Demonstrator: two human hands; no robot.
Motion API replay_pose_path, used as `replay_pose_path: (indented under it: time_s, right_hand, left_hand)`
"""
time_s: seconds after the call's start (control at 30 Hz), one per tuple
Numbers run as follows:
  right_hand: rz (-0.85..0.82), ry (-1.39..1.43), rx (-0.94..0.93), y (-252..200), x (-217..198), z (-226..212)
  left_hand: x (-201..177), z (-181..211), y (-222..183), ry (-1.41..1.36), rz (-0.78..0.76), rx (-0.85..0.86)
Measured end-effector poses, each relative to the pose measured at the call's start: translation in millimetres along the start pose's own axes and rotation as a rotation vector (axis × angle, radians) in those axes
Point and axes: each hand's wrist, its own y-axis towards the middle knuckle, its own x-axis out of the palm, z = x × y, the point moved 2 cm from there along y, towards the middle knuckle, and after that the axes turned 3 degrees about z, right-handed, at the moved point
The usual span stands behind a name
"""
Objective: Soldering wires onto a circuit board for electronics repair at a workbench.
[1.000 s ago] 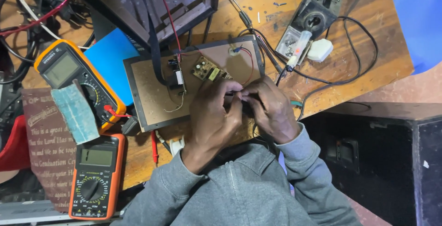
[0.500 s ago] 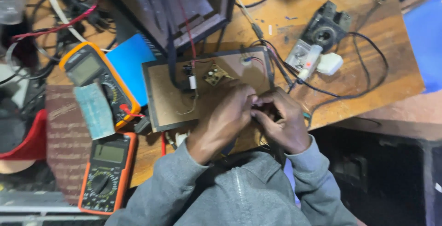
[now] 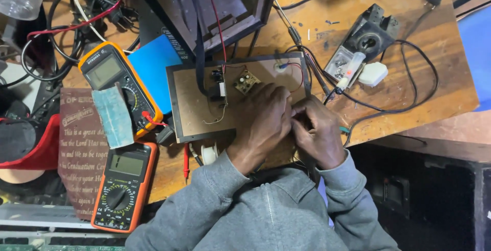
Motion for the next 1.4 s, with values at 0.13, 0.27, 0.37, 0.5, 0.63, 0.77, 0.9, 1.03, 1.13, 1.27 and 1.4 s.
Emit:
replay_pose_path:
  time_s: [0.13,0.27,0.37,0.5,0.63,0.77,0.9,1.03,1.13,1.27,1.4]
  right_hand:
    - [0.010,0.016,0.012,8,-3,-16]
    - [0.003,0.007,0.006,4,-2,-11]
    - [0.000,-0.020,-0.026,-3,1,0]
    - [0.021,-0.024,-0.019,-21,9,26]
    - [0.012,-0.023,-0.027,-9,1,6]
    - [-0.027,-0.041,-0.045,-19,3,29]
    - [-0.015,-0.048,-0.042,-11,3,12]
    - [-0.005,0.024,0.004,8,-9,-21]
    - [-0.021,0.093,0.066,13,-17,-33]
    - [-0.019,0.212,0.174,11,-28,-37]
    - [0.016,0.116,0.257,12,-35,-39]
  left_hand:
    - [-11,-4,6,-0.112,-0.117,-0.010]
    - [-5,-10,5,-0.011,-0.328,0.076]
    - [0,-5,9,0.096,-0.236,0.237]
    - [0,0,10,0.335,-0.173,0.436]
    - [-1,-3,9,0.440,-0.169,0.477]
    - [10,-7,8,0.325,-0.209,0.421]
    - [31,-15,1,0.242,-0.225,0.338]
    - [-9,-5,12,0.015,-0.259,0.153]
    - [-39,3,8,-0.300,-0.006,0.049]
    - [-58,15,-23,-0.537,0.200,-0.235]
    - [-34,20,-64,-0.649,-0.066,-0.290]
